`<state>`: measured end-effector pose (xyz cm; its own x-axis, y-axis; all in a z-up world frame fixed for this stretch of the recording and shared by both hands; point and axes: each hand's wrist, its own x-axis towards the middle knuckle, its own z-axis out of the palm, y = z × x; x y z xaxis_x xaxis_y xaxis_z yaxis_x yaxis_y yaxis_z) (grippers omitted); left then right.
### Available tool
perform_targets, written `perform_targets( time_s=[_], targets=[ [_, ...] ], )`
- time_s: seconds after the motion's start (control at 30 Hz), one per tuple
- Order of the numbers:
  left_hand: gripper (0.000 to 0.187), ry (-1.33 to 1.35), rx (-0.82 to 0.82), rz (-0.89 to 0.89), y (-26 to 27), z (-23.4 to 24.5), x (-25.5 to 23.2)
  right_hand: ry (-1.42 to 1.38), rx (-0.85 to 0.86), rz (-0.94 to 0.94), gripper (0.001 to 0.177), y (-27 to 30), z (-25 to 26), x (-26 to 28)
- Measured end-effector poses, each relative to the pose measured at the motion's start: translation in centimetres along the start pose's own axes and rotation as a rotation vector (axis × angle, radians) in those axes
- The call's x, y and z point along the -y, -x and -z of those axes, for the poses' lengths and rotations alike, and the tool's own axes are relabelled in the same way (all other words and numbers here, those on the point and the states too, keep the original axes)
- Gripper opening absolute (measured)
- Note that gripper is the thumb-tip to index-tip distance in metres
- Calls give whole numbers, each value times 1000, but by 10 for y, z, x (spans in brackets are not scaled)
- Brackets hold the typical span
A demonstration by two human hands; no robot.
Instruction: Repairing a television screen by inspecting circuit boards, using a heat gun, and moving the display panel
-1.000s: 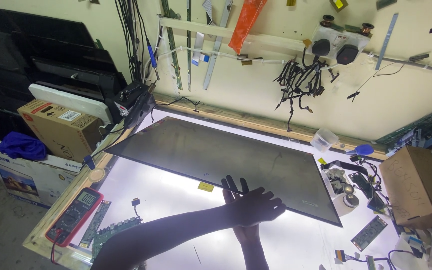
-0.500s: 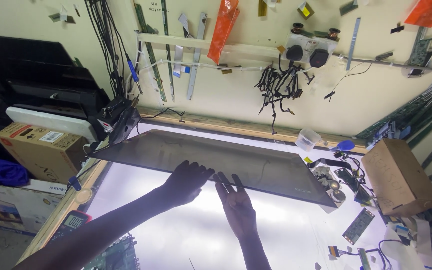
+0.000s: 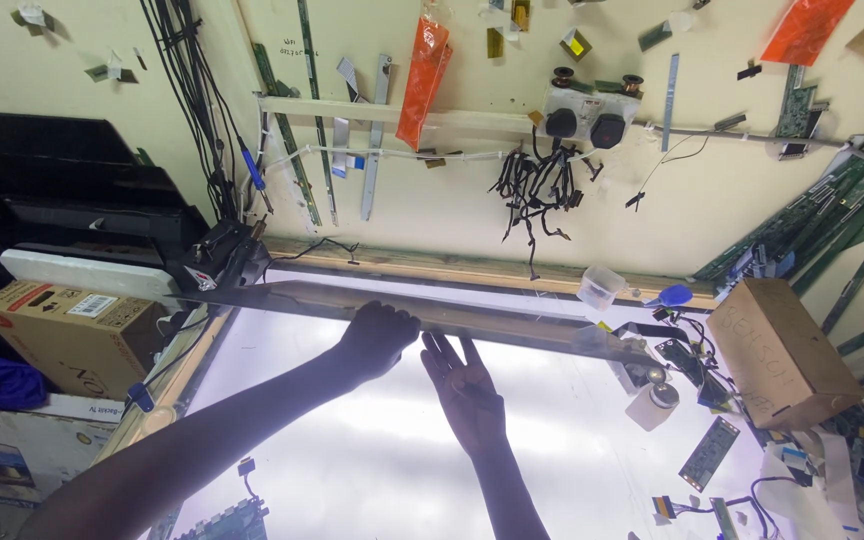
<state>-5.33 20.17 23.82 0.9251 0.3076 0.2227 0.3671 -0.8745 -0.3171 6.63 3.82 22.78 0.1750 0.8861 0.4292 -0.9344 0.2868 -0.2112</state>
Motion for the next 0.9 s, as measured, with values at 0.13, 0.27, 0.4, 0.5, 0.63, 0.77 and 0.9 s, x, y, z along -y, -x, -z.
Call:
perform_targets(
  time_s=[0.13, 0.27, 0.4, 0.5, 0.63, 0.77, 0.9],
  targets=[
    [20, 61, 34, 79, -32, 34, 20, 107, -70, 0, 76, 1, 30, 5],
    [19, 23, 33, 159, -65, 47, 48, 211, -168, -17, 60, 16, 49, 9],
    [13, -20, 71, 184, -105, 64, 80, 191, -232, -50, 71, 44, 71, 2],
    [11, 12, 29, 169, -133, 85, 106, 185, -116, -51, 78, 66, 88, -4],
    [13, 54, 93, 142, -155, 143, 116, 179, -213, -142, 76, 103, 112, -17],
    [13, 35, 233, 179, -153, 224, 98, 126, -543, -270, 78, 130, 126, -41],
    [10, 83, 256, 202, -135, 289, 75, 155, -761, -284, 69, 118, 93, -62]
  ],
)
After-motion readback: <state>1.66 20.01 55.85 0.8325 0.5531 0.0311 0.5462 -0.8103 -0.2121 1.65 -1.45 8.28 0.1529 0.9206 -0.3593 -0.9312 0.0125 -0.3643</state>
